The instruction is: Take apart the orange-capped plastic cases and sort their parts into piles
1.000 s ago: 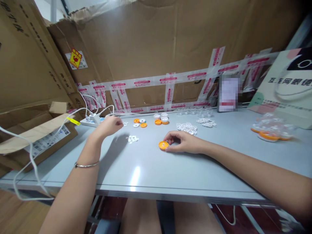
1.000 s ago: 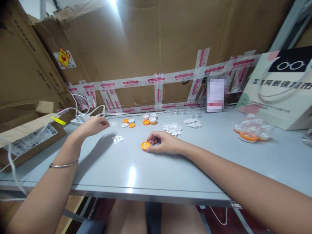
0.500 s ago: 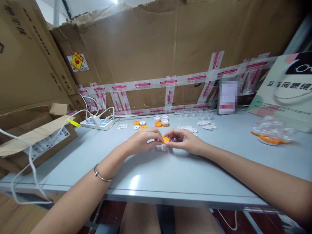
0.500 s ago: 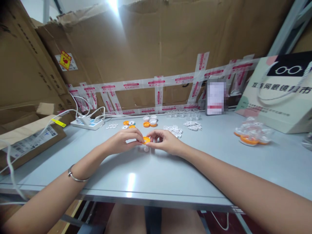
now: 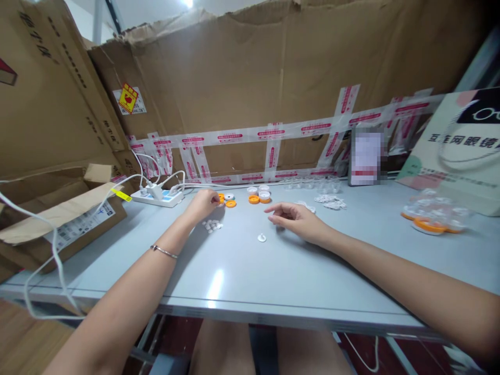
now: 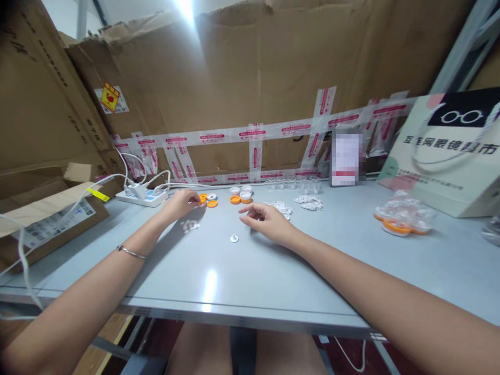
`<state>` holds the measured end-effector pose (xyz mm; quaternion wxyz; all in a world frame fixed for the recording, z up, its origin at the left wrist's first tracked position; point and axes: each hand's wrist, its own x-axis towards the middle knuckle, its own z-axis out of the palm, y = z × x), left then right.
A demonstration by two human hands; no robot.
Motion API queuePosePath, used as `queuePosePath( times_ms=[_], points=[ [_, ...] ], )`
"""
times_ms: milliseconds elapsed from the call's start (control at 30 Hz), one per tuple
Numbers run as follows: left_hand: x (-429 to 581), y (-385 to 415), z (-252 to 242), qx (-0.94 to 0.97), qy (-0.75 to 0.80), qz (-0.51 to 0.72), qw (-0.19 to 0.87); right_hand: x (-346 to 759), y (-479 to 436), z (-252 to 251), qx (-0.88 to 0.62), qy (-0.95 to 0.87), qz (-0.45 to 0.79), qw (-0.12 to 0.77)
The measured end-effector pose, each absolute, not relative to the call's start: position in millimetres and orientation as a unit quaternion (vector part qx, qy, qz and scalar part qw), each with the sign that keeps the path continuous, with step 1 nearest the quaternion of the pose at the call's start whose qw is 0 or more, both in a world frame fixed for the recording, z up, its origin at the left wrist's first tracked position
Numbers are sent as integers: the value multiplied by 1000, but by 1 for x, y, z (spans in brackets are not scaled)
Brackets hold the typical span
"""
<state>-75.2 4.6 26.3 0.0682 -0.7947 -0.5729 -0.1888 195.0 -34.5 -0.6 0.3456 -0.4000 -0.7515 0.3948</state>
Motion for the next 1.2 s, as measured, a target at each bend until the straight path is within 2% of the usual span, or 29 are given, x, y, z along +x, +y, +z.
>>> queuePosePath(
  times_ms=[367, 433, 533, 600, 733, 833, 1000, 1133, 1200],
  points=[
    [-54, -11, 28, -807, -553, -203, 44, 197, -37, 7, -419, -723, 422, 352],
    [-39, -26, 30, -835, -510, -207, 7, 200, -34, 12, -419, -704, 433, 377],
    [-17, -51, 31, -900, -367, -201, -126, 215, -25, 25, -408, -677, 443, 424],
    [-8, -63, 31, -918, -309, -179, -172, 235, -18, 38, -434, -685, 396, 431],
    [-2, -69, 29, -931, -276, -150, -185, 298, -6, 59, -622, -690, 147, 339],
    [-2, -66, 27, -934, -271, -147, -181, 352, -7, 64, -765, -590, 41, 254],
    [-2, -62, 25, -937, -266, -153, -167, 398, -20, 62, -862, -486, 45, 137],
    [-2, -62, 27, -937, -268, -162, -155, 401, -20, 53, -834, -531, 50, 137],
    [-7, -58, 31, -933, -284, -181, -129, 406, -15, 44, -801, -572, 7, 176]
  ],
)
